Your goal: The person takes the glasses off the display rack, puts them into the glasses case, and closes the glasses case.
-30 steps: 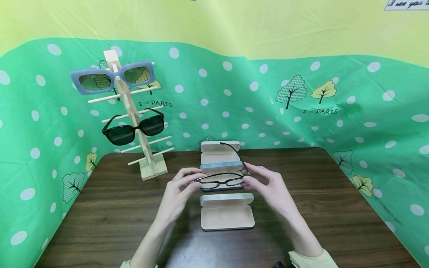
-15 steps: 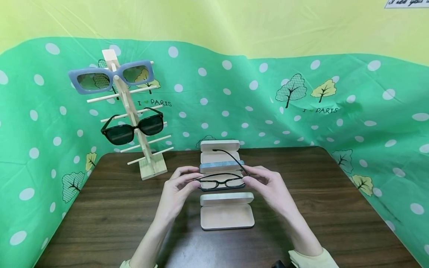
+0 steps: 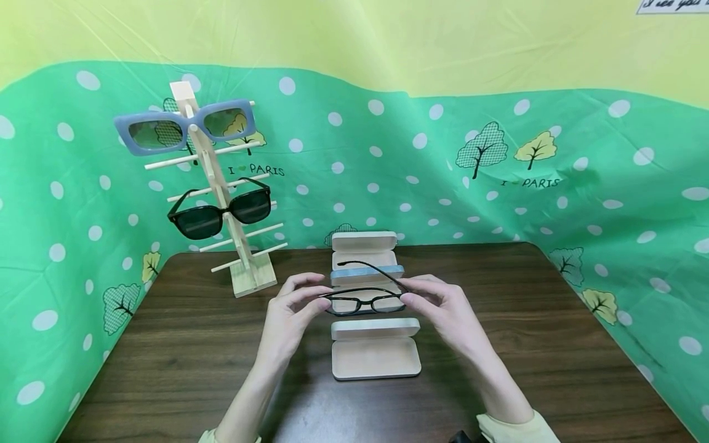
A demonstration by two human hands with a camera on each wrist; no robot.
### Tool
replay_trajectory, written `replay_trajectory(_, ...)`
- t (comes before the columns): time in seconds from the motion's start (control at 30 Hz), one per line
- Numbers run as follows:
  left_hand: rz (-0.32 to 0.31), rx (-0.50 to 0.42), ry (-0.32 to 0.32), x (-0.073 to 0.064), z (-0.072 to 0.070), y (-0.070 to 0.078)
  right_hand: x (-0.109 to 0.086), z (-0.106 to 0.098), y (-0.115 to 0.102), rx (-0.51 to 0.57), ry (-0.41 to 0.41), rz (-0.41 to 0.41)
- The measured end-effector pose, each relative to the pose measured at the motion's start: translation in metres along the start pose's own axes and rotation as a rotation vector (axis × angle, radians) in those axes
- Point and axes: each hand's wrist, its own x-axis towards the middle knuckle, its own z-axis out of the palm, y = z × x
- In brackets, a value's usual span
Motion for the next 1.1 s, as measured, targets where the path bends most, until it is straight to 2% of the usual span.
replay_trajectory(0.53,-0.010,0.026,0.009,0.0007,-0.0003,-0.0022,-0.0006,-0.0005,0.0008,0.010,-0.017,-0.045)
replay_trajectory(1.1,-0.070,0.089,0.006,0.0013,-0.0020,0.0006,-0.0008,-0.0015,0.0021,0.000,-0.039,-0.038)
